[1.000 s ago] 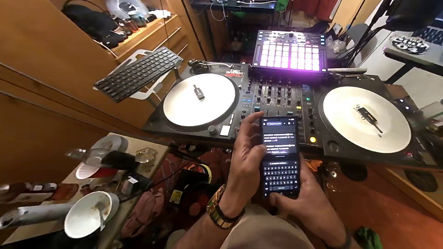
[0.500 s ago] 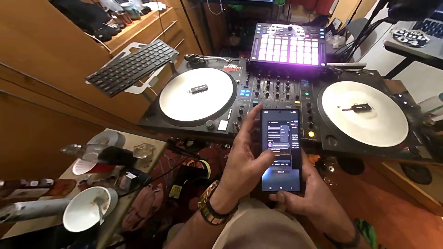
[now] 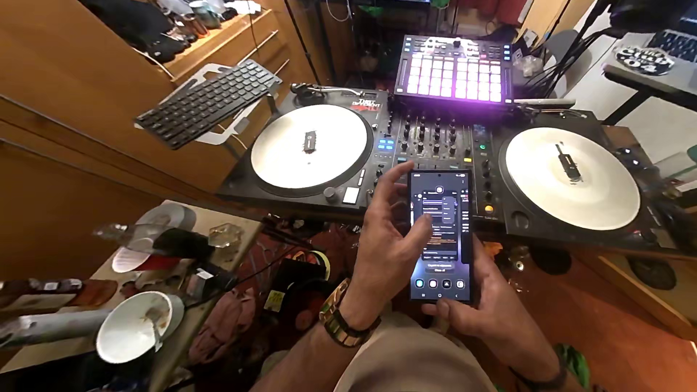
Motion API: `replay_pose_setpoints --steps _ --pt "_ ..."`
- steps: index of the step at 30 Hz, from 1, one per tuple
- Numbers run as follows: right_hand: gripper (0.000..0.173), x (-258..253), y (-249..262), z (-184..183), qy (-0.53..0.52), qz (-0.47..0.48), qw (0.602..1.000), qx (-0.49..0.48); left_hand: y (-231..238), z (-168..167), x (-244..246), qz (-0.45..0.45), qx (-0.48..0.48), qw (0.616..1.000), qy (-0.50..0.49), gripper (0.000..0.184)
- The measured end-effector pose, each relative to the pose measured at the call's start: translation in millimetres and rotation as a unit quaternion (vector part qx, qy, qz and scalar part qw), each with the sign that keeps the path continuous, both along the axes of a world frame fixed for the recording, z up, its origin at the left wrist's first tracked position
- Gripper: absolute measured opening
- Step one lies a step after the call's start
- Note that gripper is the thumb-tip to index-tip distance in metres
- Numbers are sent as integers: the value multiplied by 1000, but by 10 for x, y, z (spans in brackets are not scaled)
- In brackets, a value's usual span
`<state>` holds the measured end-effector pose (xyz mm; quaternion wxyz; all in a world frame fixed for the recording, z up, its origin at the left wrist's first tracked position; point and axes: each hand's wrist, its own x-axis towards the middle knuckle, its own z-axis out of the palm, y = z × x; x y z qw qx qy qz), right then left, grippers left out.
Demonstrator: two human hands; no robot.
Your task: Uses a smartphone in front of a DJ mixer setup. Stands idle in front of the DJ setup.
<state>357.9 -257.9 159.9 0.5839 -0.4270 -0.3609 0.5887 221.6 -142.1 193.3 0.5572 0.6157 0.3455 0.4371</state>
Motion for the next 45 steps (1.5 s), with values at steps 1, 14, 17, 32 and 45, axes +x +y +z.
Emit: replay_pose_setpoints --steps 1,14,17,32,45 --pt "100 -4 -4 6 -1 -1 1000 -2 1 5 7 7 -1 1000 3 75" --pt "101 -1 -34 11 6 9 1000 9 85 44 -72 -15 5 1000 -7 55" --pt "101 -15 -50 6 1 8 1000 10 90 62 -85 -9 9 1000 6 53" --pt "103 -22 -62 18 19 13 1000 -4 96 89 -25 7 29 999 18 45" --pt "94 -11 -39 -21 70 37 997 -14 143 129 11 17 61 990 126 46"
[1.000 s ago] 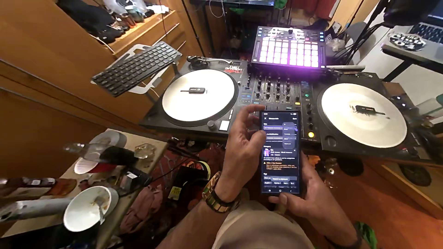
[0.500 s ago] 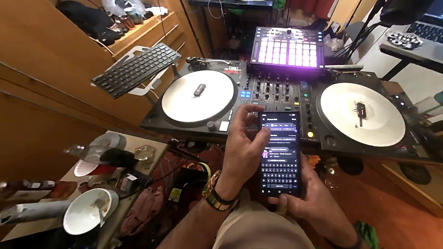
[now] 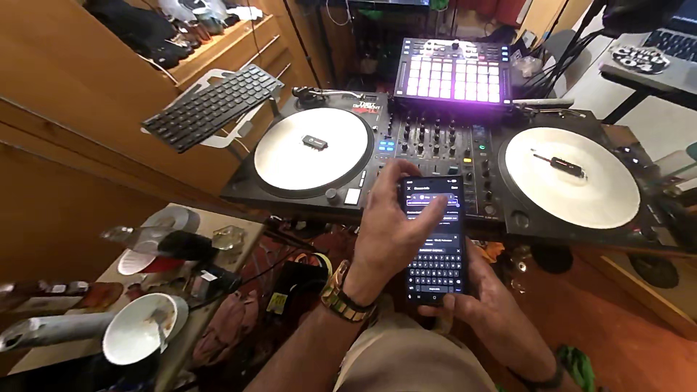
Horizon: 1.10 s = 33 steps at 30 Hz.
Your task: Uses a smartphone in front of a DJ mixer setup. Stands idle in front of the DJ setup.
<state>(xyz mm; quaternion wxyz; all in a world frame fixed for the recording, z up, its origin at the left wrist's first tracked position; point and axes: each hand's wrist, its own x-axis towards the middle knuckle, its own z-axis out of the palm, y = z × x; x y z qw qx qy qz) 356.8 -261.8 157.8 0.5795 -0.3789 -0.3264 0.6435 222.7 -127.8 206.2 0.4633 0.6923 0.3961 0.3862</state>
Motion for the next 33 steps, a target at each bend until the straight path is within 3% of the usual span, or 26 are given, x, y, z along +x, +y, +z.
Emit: replay_pose_setpoints --steps 10,15,18,24,33 --pt "93 -9 -4 -43 6 12 1000 7 9 -22 78 45 40 995 78 49" --pt "94 11 -9 -67 18 21 1000 16 46 -83 -63 -26 -21 999 -38 32" --pt "94 21 -12 -66 33 22 999 17 48 -88 -106 -56 -82 988 -115 31" --pt "96 18 4 -53 35 25 999 18 -10 -103 -90 -41 -100 987 -122 52" --pt "99 -6 15 -60 33 25 999 17 -50 -66 -2 17 -70 994 -86 47"
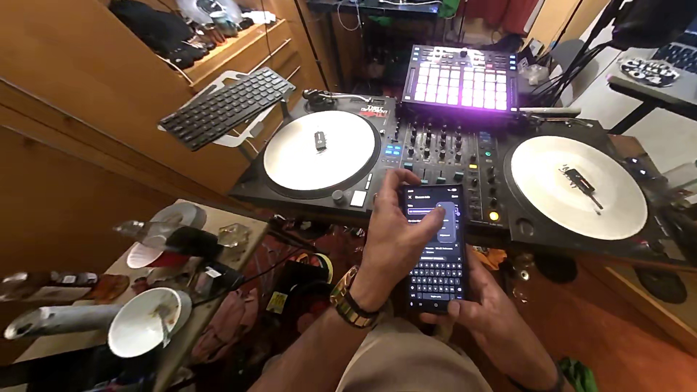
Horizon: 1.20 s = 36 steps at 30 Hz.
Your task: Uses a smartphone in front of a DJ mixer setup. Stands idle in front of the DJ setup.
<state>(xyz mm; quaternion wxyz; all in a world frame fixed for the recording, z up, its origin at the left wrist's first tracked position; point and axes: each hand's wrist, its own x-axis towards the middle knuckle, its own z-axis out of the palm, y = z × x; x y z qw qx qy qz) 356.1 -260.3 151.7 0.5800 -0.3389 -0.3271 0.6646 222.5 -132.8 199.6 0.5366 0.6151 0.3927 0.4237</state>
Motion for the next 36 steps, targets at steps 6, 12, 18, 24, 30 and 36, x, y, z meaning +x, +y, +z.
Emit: replay_pose_setpoints --steps 6,12,18,24,30,36 --pt "96 29 -4 7 15 7 1000 14 41 -82 -100 -49 -12 996 -71 42" --pt "99 49 -20 23 27 1 1000 -9 22 -96 -141 -72 -26 993 -88 64" --pt "101 39 5 28 27 3 1000 -14 34 -82 -136 -74 -38 990 -111 60" --pt "102 37 15 14 33 4 999 -14 46 -87 -121 -75 -42 989 -122 60" --pt "100 41 6 27 34 3 999 -13 42 -89 -110 -71 -39 990 -116 59" --pt "98 46 13 18 32 8 999 -6 57 -92 -127 -76 -47 986 -137 53"
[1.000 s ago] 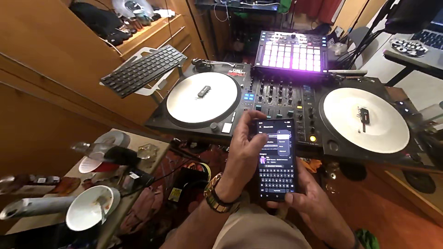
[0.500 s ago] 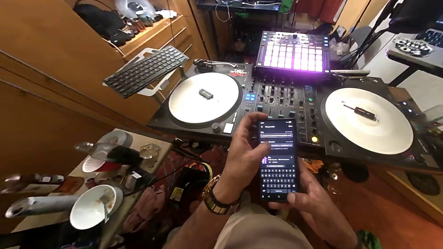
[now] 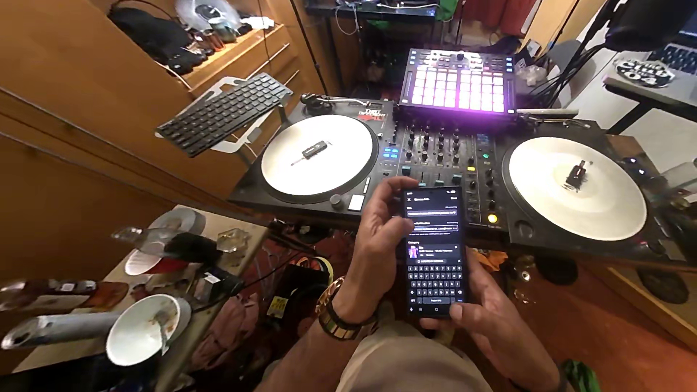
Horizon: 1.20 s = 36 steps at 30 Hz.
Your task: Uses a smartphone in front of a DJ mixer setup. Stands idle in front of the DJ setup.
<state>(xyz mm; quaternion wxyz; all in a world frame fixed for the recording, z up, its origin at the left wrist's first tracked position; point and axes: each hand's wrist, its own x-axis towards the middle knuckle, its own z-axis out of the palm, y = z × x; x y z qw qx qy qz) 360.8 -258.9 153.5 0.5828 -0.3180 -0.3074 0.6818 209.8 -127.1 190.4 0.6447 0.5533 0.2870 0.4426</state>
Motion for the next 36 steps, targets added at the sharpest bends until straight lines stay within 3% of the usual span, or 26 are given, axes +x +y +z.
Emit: replay_pose_setpoints --steps 8,13,24,31,36 --pt "102 6 12 -9 -8 -1 1000 -5 -5 24 18 26 21 997 67 55" --pt "97 1 21 5 -15 -2 1000 -2 -16 52 52 45 40 992 109 56" --pt "96 -48 22 -35 -47 -11 999 7 -107 50 199 121 72 963 230 72" --pt "96 -35 5 -20 -32 -4 999 2 -94 39 99 47 35 992 114 52" --pt "99 -33 -6 -5 -13 -8 1000 -6 -100 36 55 33 24 993 114 66"
